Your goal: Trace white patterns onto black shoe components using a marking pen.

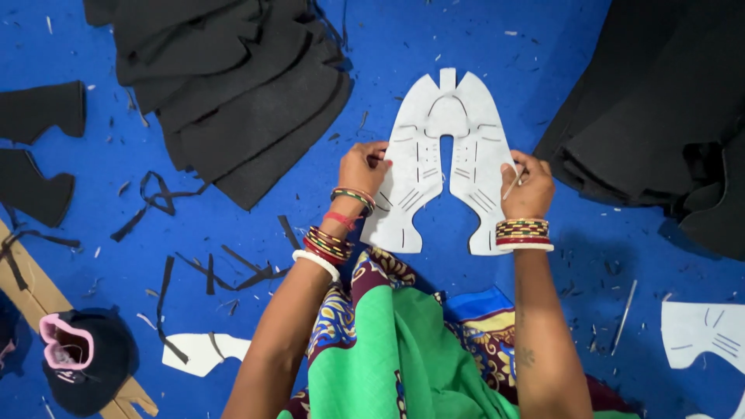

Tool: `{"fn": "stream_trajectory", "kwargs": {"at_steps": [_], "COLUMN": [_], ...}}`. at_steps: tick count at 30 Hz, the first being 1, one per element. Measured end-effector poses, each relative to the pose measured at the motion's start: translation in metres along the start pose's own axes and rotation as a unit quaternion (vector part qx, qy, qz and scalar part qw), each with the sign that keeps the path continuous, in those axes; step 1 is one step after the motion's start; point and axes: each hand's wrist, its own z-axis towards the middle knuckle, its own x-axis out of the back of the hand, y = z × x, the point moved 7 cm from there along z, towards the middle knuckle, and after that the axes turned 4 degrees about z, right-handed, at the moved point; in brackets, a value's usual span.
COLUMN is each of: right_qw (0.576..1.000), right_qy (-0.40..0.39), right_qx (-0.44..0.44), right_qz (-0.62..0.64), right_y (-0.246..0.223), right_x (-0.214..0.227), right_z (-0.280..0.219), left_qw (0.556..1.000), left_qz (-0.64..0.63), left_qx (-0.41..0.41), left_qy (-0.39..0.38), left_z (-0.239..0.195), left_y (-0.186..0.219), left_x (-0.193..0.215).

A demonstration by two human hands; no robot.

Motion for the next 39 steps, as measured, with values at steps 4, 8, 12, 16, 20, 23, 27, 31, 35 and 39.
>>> {"fn": "stream_trajectory", "kwargs": {"at_steps": [4, 8, 12, 16, 20, 23, 27, 31, 35, 39], "right_qw": [0.995, 0.987, 0.985, 0.983, 0.976, 0.970, 0.962, 0.953, 0.951, 0.952], "right_qy": [0.002, 0.004, -0.004, -0.005, 0.011, -0.005, 0.009, 0.007, -0.005, -0.012], "right_qx": [0.017, 0.008, -0.006, -0.010, 0.048, 0.002, 0.017, 0.014, 0.022, 0.032], "right_qz": [-0.095, -0.162, -0.173, -0.182, -0.213, -0.243, -0.271, -0.303, -0.308, -0.304], "right_y": [-0.015, -0.028, -0.033, -0.032, -0.020, -0.037, -0.043, -0.049, -0.046, -0.039], "right_x": [-0.003, -0.003, -0.003, -0.003, -0.011, -0.006, -0.006, -0.001, 0.011, 0.027], "right_z": [0.003, 0.001, 0.002, 0.000, -0.001, -0.004, -0.011, -0.017, -0.035, -0.059], "left_qw": [0.998, 0.885, 0.860, 0.835, 0.856, 0.815, 0.815, 0.827, 0.809, 0.842], "left_qz": [0.054, 0.414, 0.394, 0.464, 0.434, 0.487, 0.501, 0.467, 0.501, 0.464], "left_qx": [-0.032, -0.211, -0.292, -0.251, -0.281, -0.314, -0.286, -0.311, -0.305, -0.269], "left_qy": [-0.006, 0.032, -0.139, -0.154, -0.017, -0.026, -0.052, -0.046, -0.009, -0.058], "left_z": [0.006, 0.002, -0.002, 0.001, 0.021, 0.014, 0.000, -0.012, -0.018, -0.001], "left_y": [0.002, 0.066, 0.098, 0.094, 0.044, 0.067, 0.084, 0.102, 0.106, 0.097], "left_x": [-0.003, -0.012, -0.045, -0.065, -0.117, -0.123, -0.101, -0.083, -0.089, -0.098]}}
